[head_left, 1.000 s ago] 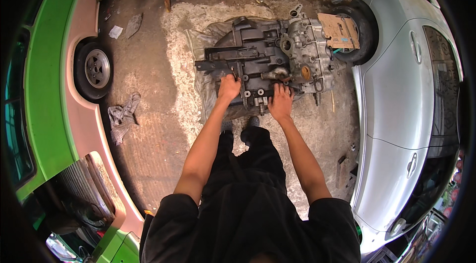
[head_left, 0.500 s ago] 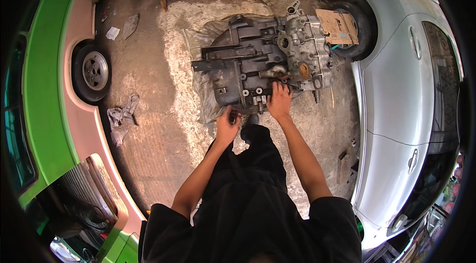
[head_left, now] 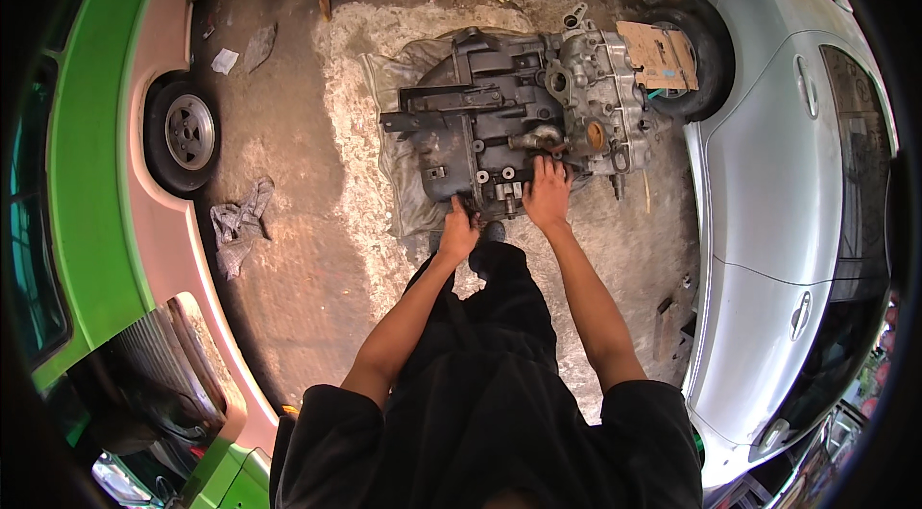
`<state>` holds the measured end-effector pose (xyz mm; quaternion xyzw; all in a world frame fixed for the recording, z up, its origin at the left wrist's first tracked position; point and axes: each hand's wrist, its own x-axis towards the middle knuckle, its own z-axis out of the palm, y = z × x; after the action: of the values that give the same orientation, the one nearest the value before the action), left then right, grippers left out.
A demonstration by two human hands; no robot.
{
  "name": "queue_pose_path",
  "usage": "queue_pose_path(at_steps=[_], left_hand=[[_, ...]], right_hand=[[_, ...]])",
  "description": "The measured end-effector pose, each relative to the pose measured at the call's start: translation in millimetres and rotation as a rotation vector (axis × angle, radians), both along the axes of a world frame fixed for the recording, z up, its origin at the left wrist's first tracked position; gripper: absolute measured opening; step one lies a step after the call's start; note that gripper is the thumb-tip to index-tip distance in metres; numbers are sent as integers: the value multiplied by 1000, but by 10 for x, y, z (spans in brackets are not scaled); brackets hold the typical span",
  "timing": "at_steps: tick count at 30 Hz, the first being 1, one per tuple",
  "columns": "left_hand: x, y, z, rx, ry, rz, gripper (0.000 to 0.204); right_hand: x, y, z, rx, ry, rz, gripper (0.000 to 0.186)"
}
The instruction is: The person uses a wrench to tighten bolts on a car engine block resting on the ground. The person repeatedly reaches for the wrench, positions it on different bolt locations, and turns it to secure the components.
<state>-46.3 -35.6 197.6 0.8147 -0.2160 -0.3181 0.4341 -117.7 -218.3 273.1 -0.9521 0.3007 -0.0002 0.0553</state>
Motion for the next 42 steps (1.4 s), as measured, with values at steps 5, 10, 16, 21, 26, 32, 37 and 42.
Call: queue_pose_path(at_steps=[5,10,16,21,26,32,37,42], left_hand=[[91,38,64,76,-190,-98,60],[-2,3,183,97,-185,-25,59],[-17,-58,165,118,-102,41,60],[50,64,225,231,-157,20,55],[302,245,508,327,-221,76,45],[631,309,749,-75,-305,127,28],[741,71,755,-193,-159,245,18],[889,-266,627,-139,-339,241,22]], right_hand=[[6,8,8,-9,-10,-11,55],[4,10,18,-4,-29,-5,53],[7,6,21,4,-12,-11,52],[5,12,3,0,-11,-12,53],[3,7,1,8,-7,-17,54],[10,5,-6,23,-1,-29,54],[5,6,-22,7,-8,-23,54],[-3,7,-23,-8,-20,-12,55]])
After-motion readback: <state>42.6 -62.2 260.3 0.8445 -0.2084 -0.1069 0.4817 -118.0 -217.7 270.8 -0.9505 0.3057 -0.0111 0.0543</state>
